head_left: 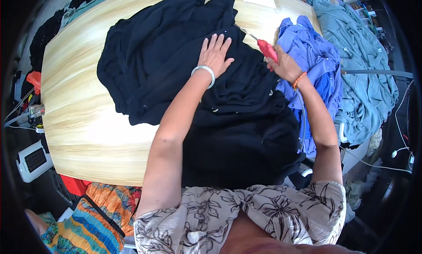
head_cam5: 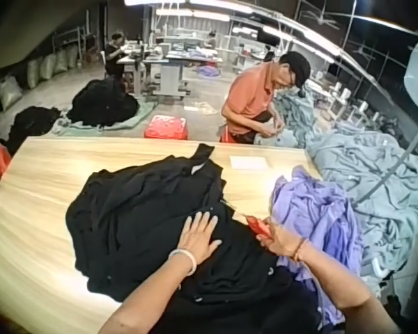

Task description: Trimming loose threads from black garments with gold eyelets using scissors and inspecting the finish.

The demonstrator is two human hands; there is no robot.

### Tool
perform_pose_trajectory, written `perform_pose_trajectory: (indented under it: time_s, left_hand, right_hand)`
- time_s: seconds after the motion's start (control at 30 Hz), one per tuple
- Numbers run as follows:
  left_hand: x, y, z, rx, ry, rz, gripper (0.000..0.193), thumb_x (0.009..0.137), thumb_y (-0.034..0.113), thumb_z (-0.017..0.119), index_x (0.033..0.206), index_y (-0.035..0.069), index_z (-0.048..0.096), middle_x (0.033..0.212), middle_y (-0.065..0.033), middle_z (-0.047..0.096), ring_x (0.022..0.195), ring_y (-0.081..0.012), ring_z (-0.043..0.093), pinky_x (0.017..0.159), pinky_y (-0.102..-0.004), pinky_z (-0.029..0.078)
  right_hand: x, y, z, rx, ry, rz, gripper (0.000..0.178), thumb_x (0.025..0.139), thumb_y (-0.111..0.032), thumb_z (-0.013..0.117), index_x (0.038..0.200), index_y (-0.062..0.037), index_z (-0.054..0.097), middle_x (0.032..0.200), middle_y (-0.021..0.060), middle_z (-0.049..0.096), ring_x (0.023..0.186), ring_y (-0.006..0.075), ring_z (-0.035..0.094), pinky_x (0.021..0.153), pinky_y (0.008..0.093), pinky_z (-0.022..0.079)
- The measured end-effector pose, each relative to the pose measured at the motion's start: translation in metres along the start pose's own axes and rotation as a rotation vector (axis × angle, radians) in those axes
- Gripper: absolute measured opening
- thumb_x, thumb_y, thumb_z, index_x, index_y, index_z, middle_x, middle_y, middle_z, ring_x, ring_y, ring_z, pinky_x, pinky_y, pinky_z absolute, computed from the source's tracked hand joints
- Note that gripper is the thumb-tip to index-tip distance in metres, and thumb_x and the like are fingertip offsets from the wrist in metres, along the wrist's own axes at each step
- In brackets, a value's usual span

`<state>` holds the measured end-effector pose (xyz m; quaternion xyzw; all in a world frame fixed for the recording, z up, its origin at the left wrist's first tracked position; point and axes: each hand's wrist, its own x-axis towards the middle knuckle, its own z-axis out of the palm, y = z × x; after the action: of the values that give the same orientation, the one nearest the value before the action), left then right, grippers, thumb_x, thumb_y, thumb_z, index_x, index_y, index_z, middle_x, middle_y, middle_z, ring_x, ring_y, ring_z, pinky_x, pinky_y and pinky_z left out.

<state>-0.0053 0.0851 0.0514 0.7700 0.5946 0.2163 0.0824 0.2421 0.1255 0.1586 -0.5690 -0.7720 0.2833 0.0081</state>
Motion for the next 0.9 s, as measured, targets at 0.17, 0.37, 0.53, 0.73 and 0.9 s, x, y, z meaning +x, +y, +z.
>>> perform_pose_trajectory:
  time_s: [0.17,0.37,0.53,0.73,0.9]
  left_hand:
    - [0.007,0.013,0.023,0.248,-0.167,-0.01,0.066,0.09,0.047,0.056,0.144,0.014,0.04,0.154,-0.0126,0.028,0.143,-0.033,0.022,0.117,-0.0498,0.014]
    - [0.005,0.007,0.027,0.248,-0.138,-0.021,0.066,0.089,0.047,0.056,0.144,0.014,0.041,0.154,-0.0128,0.029,0.143,-0.0331,0.024,0.116,-0.0498,0.016]
    - [0.005,0.003,0.036,0.343,-0.183,0.0,0.068,0.09,0.048,0.055,0.145,0.014,0.039,0.154,-0.013,0.028,0.143,-0.0342,0.022,0.116,-0.0526,0.013]
    - [-0.004,-0.006,0.044,0.155,-0.038,0.021,0.071,0.082,0.048,0.065,0.141,0.012,0.045,0.151,-0.0144,0.032,0.141,-0.0361,0.025,0.115,-0.0536,0.016]
    - [-0.005,-0.006,0.046,0.125,-0.021,0.02,0.07,0.083,0.047,0.064,0.14,0.012,0.046,0.152,-0.015,0.031,0.141,-0.0367,0.023,0.116,-0.0537,0.013]
  right_hand:
    - [-0.015,-0.007,0.001,-0.33,0.022,-0.086,0.035,0.091,-0.026,0.059,0.11,0.0,0.049,0.082,0.028,0.064,0.081,0.0457,0.063,0.074,0.0512,0.049]
    - [-0.015,-0.029,0.008,-0.384,-0.006,-0.109,0.034,0.089,-0.028,0.061,0.107,-0.0009,0.05,0.081,0.0267,0.065,0.08,0.044,0.064,0.072,0.0508,0.05]
    - [-0.025,-0.089,0.024,-0.284,-0.105,-0.294,0.035,0.087,-0.031,0.063,0.106,-0.0048,0.049,0.079,0.0264,0.063,0.08,0.0452,0.062,0.069,0.0531,0.048]
    - [-0.033,-0.154,0.071,-0.208,-0.259,-0.539,0.032,0.086,-0.023,0.064,0.106,0.0003,0.055,0.075,0.0213,0.065,0.076,0.0382,0.066,0.068,0.0458,0.051]
    - [-0.041,-0.165,0.067,-0.2,-0.234,-0.529,0.031,0.087,-0.024,0.063,0.108,-0.0032,0.053,0.074,0.0223,0.064,0.074,0.039,0.066,0.067,0.0457,0.051]
